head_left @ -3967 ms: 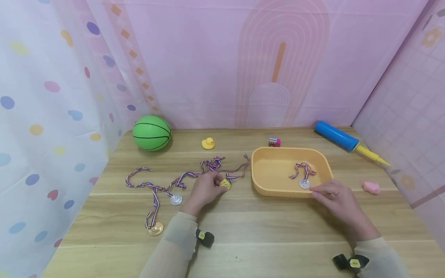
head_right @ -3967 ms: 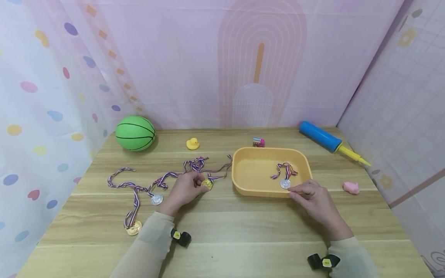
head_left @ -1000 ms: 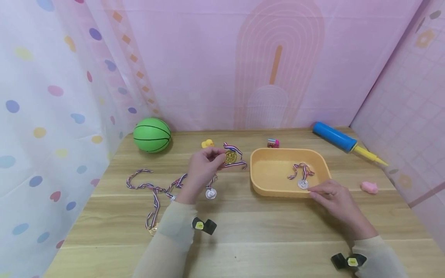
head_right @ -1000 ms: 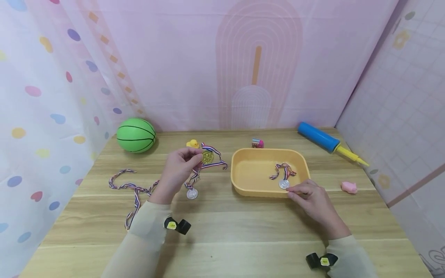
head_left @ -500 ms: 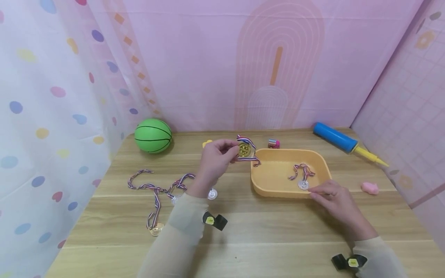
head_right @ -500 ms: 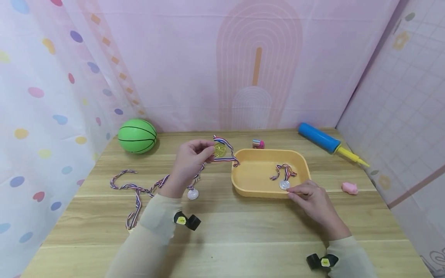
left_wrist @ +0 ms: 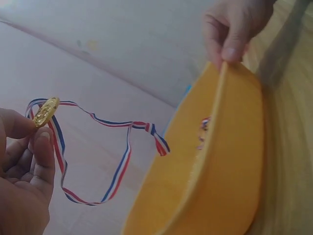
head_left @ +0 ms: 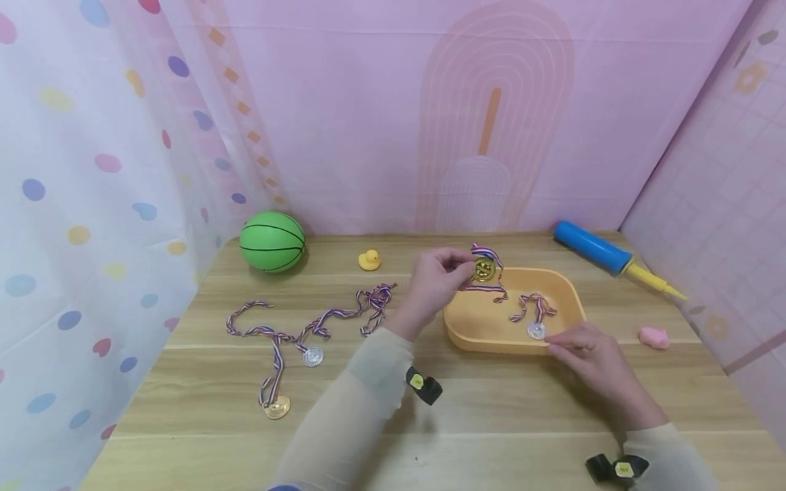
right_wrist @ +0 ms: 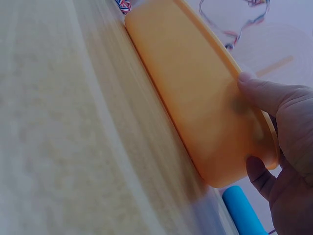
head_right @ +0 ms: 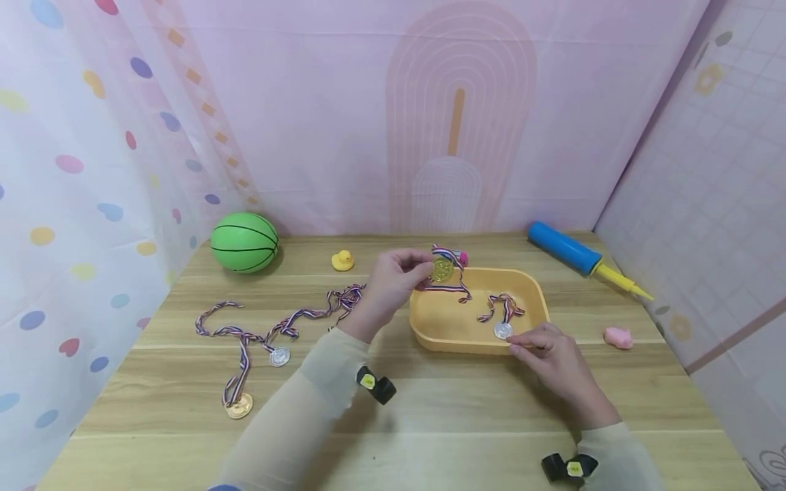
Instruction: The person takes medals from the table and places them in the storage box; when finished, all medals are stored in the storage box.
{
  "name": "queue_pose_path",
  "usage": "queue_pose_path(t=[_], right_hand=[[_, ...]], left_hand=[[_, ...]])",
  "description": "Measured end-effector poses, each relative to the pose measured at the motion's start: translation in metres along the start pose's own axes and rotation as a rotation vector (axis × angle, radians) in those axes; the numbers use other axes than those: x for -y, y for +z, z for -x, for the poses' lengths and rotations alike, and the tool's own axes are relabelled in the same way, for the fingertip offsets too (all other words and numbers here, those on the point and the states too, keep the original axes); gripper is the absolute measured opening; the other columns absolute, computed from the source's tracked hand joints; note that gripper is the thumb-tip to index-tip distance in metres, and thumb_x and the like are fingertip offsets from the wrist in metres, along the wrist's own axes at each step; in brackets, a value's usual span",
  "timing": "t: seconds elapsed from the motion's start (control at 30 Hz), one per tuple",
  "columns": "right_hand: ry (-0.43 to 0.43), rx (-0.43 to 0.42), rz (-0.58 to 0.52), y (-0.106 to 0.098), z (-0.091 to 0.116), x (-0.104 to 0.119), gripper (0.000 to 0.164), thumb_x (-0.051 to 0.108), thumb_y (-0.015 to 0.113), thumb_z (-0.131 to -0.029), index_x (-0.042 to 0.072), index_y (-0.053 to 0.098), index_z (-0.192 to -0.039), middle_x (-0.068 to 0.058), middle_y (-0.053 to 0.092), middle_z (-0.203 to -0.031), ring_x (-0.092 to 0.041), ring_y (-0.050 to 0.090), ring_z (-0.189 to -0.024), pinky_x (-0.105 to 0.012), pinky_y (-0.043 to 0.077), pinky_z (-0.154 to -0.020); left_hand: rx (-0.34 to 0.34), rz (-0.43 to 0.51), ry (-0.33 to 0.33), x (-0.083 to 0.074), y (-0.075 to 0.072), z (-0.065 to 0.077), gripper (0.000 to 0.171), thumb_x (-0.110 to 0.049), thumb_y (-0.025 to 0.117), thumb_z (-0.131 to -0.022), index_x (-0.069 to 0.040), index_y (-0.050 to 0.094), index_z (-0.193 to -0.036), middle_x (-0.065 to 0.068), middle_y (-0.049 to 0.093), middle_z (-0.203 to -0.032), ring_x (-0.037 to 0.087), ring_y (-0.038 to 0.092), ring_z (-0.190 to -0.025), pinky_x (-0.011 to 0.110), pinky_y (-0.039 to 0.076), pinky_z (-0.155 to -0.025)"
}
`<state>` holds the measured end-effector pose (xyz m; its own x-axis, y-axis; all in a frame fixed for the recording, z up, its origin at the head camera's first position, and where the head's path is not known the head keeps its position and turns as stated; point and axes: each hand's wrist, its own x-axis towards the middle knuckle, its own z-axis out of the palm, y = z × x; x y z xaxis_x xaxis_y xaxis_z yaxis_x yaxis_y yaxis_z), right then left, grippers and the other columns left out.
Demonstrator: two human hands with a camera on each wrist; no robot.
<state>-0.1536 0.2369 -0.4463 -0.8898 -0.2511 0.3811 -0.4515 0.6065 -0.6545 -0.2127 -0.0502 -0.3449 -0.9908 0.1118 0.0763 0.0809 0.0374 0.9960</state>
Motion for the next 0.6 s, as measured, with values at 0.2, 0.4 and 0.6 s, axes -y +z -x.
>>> queue_pose_path(t=[0.2,0.4,0.6], right_hand=[[-0.005,-0.004,-0.020,0.000,0.000,0.000,0.014,0.009,0.077,-0.081,0.016,0.077,-0.092,0.009,0.065,-0.084,-0.006,0.056,-0.081,-0.016,0.044,-0.072],[0.007,-0.001,-0.023,0.000,0.000,-0.001,0.013,0.010,0.076,-0.081,0.016,0.077,-0.092,0.009,0.065,-0.083,-0.006,0.055,-0.080,-0.016,0.043,-0.072],[-0.012,-0.003,-0.010,0.001,0.000,-0.002,0.014,0.009,0.077,-0.080,0.016,0.077,-0.092,0.009,0.065,-0.084,-0.006,0.056,-0.081,-0.016,0.043,-0.073]], left_hand=[[0.013,-0.005,-0.044,0.022,0.022,-0.016,0.005,-0.003,0.066,-0.088,-0.006,0.070,-0.090,0.006,0.066,-0.084,0.015,0.063,-0.069,0.028,0.056,-0.066],[0.005,-0.069,-0.036,0.039,0.037,-0.032,0.004,-0.003,0.067,-0.088,-0.001,0.070,-0.090,0.005,0.065,-0.079,0.012,0.061,-0.066,0.026,0.056,-0.063],[0.008,-0.227,-0.069,0.055,0.044,-0.041,0.007,-0.005,0.067,-0.089,-0.002,0.071,-0.093,0.002,0.064,-0.077,0.011,0.061,-0.066,0.023,0.055,-0.061]])
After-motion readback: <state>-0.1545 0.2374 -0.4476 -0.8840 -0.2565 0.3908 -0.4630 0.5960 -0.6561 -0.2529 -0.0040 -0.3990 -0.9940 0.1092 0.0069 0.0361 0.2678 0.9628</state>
